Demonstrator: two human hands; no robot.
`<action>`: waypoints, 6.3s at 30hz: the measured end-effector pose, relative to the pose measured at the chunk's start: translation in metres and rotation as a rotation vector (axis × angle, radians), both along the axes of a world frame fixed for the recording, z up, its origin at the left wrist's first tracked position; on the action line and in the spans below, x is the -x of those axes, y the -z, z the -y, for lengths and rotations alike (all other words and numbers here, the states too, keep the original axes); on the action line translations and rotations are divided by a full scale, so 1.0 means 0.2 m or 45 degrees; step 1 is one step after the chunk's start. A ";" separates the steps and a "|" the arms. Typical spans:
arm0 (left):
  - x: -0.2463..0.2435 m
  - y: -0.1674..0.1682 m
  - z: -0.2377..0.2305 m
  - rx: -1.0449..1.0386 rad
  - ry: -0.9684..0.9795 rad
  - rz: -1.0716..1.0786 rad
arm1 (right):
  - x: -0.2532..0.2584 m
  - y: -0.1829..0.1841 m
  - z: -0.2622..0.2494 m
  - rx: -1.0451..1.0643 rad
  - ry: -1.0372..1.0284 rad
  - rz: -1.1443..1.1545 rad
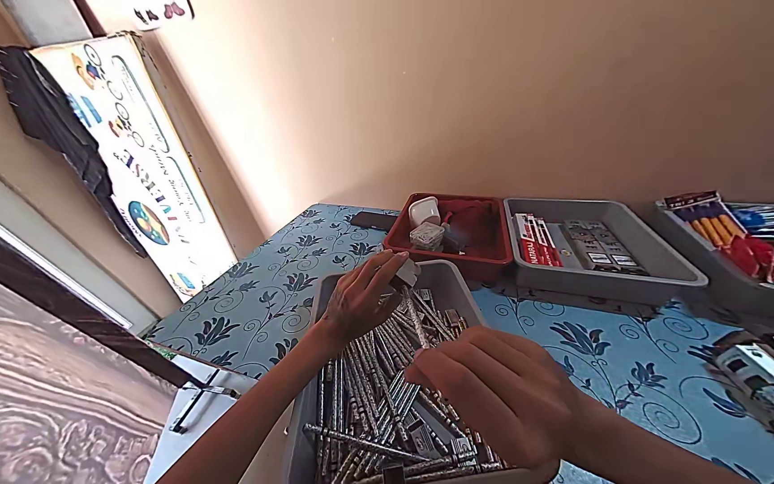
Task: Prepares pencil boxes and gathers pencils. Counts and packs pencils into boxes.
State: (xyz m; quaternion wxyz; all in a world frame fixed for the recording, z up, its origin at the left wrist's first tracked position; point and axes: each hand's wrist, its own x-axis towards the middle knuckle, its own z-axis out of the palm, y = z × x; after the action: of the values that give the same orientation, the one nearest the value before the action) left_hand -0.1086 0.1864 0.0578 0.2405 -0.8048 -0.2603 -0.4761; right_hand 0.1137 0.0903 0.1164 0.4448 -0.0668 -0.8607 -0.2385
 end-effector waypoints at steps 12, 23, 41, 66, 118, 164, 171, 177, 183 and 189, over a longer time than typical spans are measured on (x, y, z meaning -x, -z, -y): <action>0.00 0.01 0.00 -0.008 0.020 -0.012 | 0.00 0.03 -0.03 -0.024 -0.046 0.006; 0.00 0.00 0.00 -0.025 0.021 -0.019 | 0.00 0.04 -0.07 -0.075 -0.093 -0.016; 0.00 -0.02 -0.01 0.001 0.056 -0.055 | -0.03 0.08 -0.27 0.007 0.030 -0.201; -0.18 -0.78 0.23 0.565 0.010 0.595 | 0.02 0.10 -0.38 2.596 -0.582 -0.758; -0.41 -0.57 0.39 1.375 0.924 1.224 | 0.02 0.06 -0.23 0.919 -0.509 -0.647; -0.22 -0.17 0.37 1.890 0.927 1.733 | 0.01 -0.05 0.03 0.436 -0.216 -0.275; -0.24 -0.24 0.47 1.852 0.855 1.795 | 0.04 -0.05 0.10 0.377 -0.217 -0.275; -0.14 -0.12 0.40 1.830 0.890 1.597 | 0.06 -0.04 0.12 0.443 -0.154 -0.230; -0.15 -0.24 0.49 1.642 0.289 1.689 | -0.06 -0.12 0.04 0.931 0.241 0.332; 0.10 -0.18 0.19 1.811 0.018 1.560 | -0.05 0.01 -0.20 1.491 0.476 1.250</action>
State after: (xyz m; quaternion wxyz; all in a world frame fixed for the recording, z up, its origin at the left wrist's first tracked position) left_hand -0.1294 0.1490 0.0946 -0.4896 -0.3736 -0.5666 -0.5474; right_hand 0.1242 0.1308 0.1141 -0.1415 -0.3211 -0.9188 0.1807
